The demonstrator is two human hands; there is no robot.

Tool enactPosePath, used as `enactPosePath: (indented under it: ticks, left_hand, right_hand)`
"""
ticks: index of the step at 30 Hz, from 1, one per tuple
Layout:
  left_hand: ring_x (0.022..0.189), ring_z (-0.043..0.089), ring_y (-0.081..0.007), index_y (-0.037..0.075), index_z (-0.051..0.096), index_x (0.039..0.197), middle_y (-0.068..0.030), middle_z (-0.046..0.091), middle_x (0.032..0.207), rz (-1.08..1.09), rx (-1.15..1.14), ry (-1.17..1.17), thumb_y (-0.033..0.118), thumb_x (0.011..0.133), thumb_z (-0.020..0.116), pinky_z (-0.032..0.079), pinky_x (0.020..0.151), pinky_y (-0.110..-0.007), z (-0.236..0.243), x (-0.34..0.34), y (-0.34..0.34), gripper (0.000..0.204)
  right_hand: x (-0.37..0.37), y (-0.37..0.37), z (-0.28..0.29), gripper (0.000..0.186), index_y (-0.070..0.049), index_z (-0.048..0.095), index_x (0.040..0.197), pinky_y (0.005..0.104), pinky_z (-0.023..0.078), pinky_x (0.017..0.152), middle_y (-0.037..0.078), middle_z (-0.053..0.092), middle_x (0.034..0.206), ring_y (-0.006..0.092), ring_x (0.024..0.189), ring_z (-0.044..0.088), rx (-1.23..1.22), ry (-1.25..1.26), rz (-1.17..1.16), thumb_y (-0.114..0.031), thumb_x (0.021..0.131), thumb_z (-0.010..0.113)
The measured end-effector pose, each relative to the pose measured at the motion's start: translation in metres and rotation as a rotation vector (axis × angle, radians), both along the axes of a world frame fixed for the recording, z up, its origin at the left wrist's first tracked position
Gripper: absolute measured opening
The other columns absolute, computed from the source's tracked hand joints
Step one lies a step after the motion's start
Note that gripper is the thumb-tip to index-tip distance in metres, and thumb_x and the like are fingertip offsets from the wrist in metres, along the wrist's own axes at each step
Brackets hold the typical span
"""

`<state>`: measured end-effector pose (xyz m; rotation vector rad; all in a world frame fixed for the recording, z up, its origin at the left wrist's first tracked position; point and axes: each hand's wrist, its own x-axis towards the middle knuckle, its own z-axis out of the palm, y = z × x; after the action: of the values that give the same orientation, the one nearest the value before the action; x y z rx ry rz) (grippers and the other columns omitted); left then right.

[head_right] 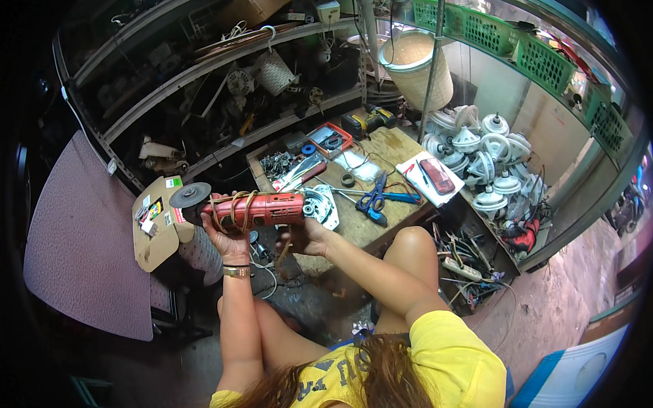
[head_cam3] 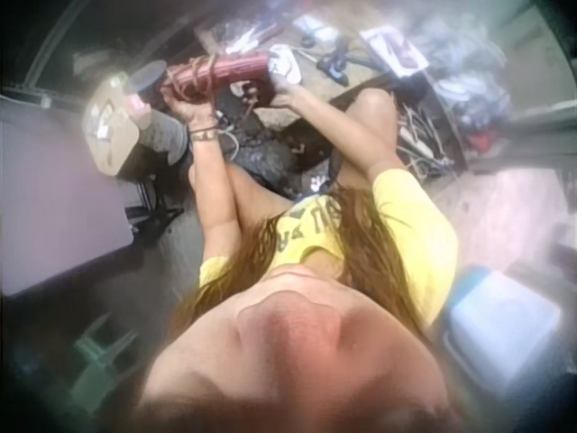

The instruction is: The person picks up a metal housing and a handheld angle grinder. They use the grinder to smooth the edges of the metal component, producing sparks, and then place both items back on the workbench.

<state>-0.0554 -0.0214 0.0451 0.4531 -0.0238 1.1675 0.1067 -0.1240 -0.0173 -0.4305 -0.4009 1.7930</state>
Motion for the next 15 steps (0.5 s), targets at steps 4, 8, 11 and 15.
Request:
enactPosePath:
  ticks: [4,8,11,15]
  left_hand:
    - [0.112,0.057,-0.0316,0.006,0.053,0.123,-0.0118,0.061,0.114,-0.048,0.085,-0.038,0.054,0.083,0.065,0.046,0.098,-0.050,-0.006,-0.016,0.014,0.064]
    - [0.107,0.058,-0.0314,0.005,0.056,0.118,-0.0109,0.062,0.108,0.072,-0.011,0.013,0.056,0.081,0.066,0.046,0.097,-0.049,0.003,-0.018,0.013,0.064]
    - [0.106,0.059,-0.0298,0.008,0.059,0.115,-0.0089,0.062,0.108,0.087,-0.004,0.008,0.055,0.080,0.067,0.048,0.096,-0.048,0.005,-0.023,0.020,0.059]
    - [0.104,0.060,-0.0272,0.009,0.060,0.110,-0.0064,0.064,0.106,0.060,-0.154,-0.104,0.056,0.081,0.066,0.048,0.094,-0.047,0.011,-0.023,0.009,0.056]
  right_hand:
    - [0.020,-0.001,0.022,0.020,-0.015,0.060,0.090,0.0188,0.032,0.048,-0.008,0.037,0.052,0.0048,0.045,0.033,-0.241,-0.053,-0.106,-0.031,0.098,0.051]
    - [0.076,-0.023,0.047,0.036,-0.006,0.059,0.099,0.0209,0.027,0.047,-0.007,0.025,0.050,0.0059,0.046,0.025,0.071,-0.210,-0.269,-0.041,0.098,0.050]
    - [0.068,-0.033,0.073,0.041,-0.005,0.060,0.102,0.0207,0.024,0.043,-0.006,0.028,0.050,0.0062,0.046,0.024,0.126,-0.469,-0.223,-0.045,0.097,0.051]
    - [0.039,-0.037,0.039,0.029,-0.006,0.065,0.110,0.0209,0.033,0.047,-0.007,0.041,0.058,0.0039,0.050,0.036,-0.086,-1.199,-0.270,-0.030,0.098,0.054]
